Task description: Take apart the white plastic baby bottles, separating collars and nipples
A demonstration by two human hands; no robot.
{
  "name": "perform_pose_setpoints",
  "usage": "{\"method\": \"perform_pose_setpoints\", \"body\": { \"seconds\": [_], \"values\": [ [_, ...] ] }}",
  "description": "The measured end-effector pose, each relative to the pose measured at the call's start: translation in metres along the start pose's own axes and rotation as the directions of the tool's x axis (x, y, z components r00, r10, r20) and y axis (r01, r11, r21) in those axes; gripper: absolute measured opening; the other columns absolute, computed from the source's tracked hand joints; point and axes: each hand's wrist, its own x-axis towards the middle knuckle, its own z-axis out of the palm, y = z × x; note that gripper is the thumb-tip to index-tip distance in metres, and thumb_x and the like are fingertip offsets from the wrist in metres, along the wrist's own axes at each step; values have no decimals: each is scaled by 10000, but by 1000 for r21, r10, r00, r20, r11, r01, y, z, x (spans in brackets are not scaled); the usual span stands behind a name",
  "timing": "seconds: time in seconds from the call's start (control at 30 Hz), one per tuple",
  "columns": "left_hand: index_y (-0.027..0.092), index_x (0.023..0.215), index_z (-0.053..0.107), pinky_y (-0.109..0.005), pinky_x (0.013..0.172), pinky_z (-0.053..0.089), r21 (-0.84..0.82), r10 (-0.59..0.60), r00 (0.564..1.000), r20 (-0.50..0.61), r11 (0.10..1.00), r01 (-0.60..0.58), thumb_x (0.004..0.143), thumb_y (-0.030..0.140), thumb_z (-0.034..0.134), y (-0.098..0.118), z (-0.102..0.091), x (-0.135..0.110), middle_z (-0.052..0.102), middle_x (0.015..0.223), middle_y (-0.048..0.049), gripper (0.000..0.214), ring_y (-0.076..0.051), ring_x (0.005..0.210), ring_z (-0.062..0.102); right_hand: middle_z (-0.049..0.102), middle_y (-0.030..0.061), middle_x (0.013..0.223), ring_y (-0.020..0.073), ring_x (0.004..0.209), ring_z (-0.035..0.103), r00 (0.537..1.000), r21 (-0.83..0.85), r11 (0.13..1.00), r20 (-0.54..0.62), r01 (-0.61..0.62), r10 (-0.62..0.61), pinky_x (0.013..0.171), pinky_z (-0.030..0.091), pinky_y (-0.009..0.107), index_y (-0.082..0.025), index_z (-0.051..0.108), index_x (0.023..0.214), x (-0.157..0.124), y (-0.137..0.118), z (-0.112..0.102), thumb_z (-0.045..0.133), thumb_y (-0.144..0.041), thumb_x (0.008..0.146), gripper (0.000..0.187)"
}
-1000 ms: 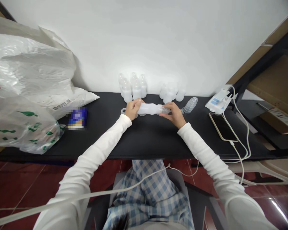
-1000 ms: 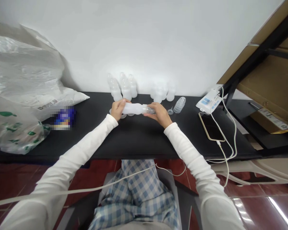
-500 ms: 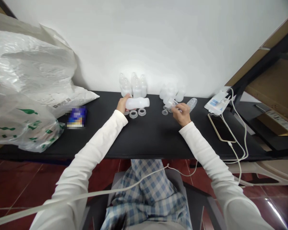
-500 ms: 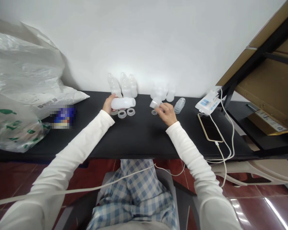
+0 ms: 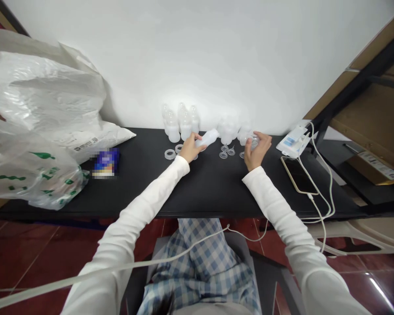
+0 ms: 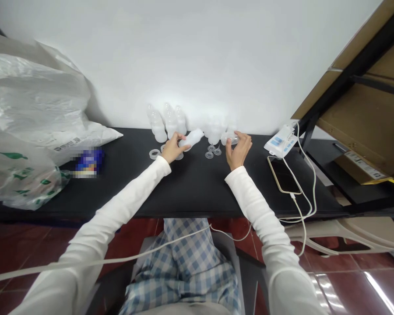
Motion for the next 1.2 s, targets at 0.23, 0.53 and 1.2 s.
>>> {"method": "perform_pose_setpoints", "body": {
  "seconds": [0.23,0.53,1.2],
  "values": [
    [205,1034,487,-473,1042,419,24,-117,989,-88,993,120,773,149,719,13,41,25,668,1120,-128,352,-299,1132,618,581,122,1052,261,998,556,999,48,999,-27,-23,25,947,428,501,-174,570,1108,0,-2,1,408,-490,973,380],
    [206,957,503,-414,1006,432,-63,-119,993,-4,991,119,662,135,833,15,71,47,628,1024,-85,449,-250,1029,618,574,126,1062,276,1024,567,998,95,995,-49,-33,38,967,423,518,-184,572,1106,0,0,-1,328,-493,1001,407],
    [192,948,670,-273,810,492,-454,197,964,181,886,-96,839,427,685,42,54,-36,636,979,-49,260,-152,890,627,611,95,972,219,902,616,983,285,958,167,30,-80,819,526,392,-185,541,1055,-11,-24,10,449,-519,973,356]
  ]
}}
